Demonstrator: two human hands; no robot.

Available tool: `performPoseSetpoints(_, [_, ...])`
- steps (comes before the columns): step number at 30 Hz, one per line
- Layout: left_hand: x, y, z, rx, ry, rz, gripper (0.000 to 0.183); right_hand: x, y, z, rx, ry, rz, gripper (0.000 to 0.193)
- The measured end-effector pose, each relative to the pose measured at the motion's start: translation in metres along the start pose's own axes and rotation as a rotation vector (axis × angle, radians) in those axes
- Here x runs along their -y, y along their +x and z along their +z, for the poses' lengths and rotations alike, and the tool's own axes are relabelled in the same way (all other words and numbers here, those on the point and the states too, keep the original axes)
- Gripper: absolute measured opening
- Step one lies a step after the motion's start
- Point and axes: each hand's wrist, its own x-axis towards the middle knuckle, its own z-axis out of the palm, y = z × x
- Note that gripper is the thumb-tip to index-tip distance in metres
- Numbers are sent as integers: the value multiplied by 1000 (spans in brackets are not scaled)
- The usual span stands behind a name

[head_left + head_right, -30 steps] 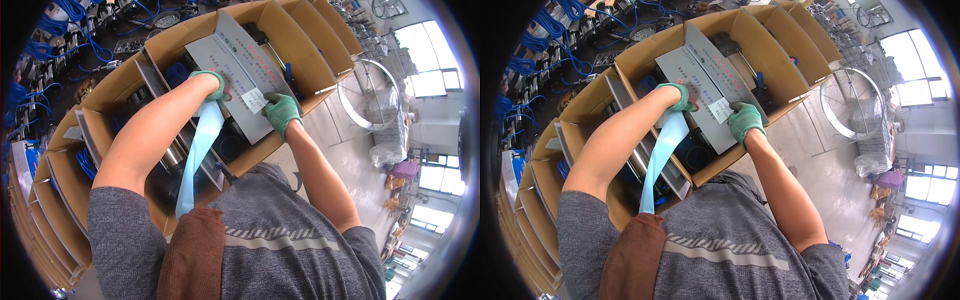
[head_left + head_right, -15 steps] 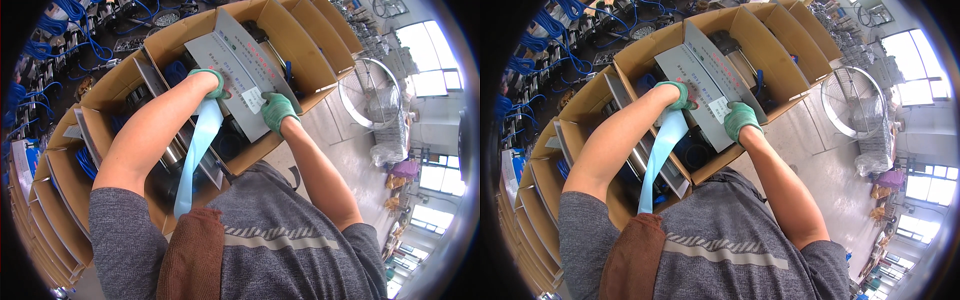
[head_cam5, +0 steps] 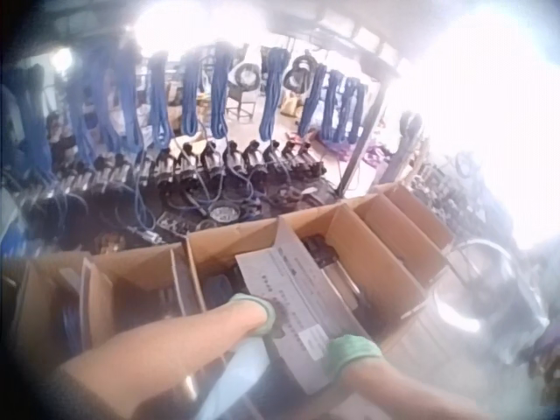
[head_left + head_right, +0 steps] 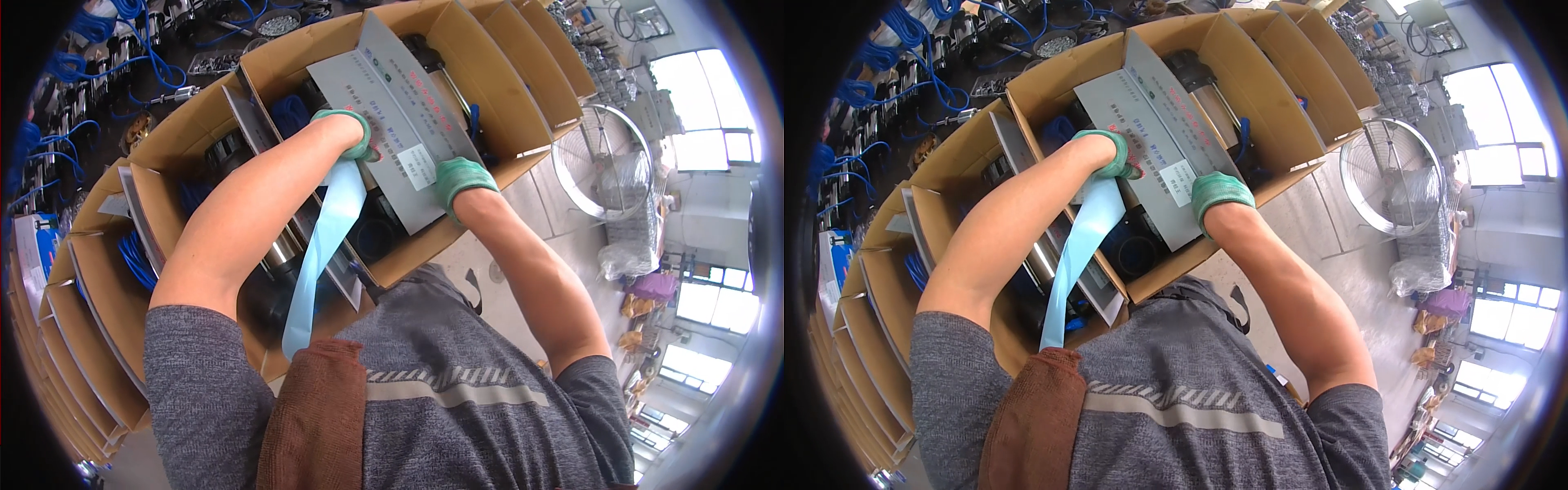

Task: The person places small white labels onto metal pump units inside cardboard boxes one by one, smoothing the labels down by hand.

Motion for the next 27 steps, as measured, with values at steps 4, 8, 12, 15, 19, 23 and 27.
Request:
performPoseSetpoints(4, [-3,0,-1,59,-9,-52,67,-1,17,-7,-165,152,-204,25])
performPoseSetpoints(8, [-2,5,-2,61,8,-64,67,22,68,-15,246,-218,-462,34])
performPoseSetpoints(12, [-1,6,-5,0,42,162,65,24,94,-41,27,325,-318,43])
performPoseSetpoints(15, [-6,-2,-17,32,108,234,63,13,86,-69,-244,650,-470,44])
performPoseSetpoints(19, [-16,-45,-48,94,-196,-142,57,-30,55,-94,-345,998,-734,41])
performPoseSetpoints(23, [-38,-120,-92,-145,-350,-172,42,-84,30,-86,-224,1300,-883,37])
performPoseSetpoints(27, [-88,-202,-118,-361,-690,-46,41,-139,23,-63,-99,1487,-1031,33])
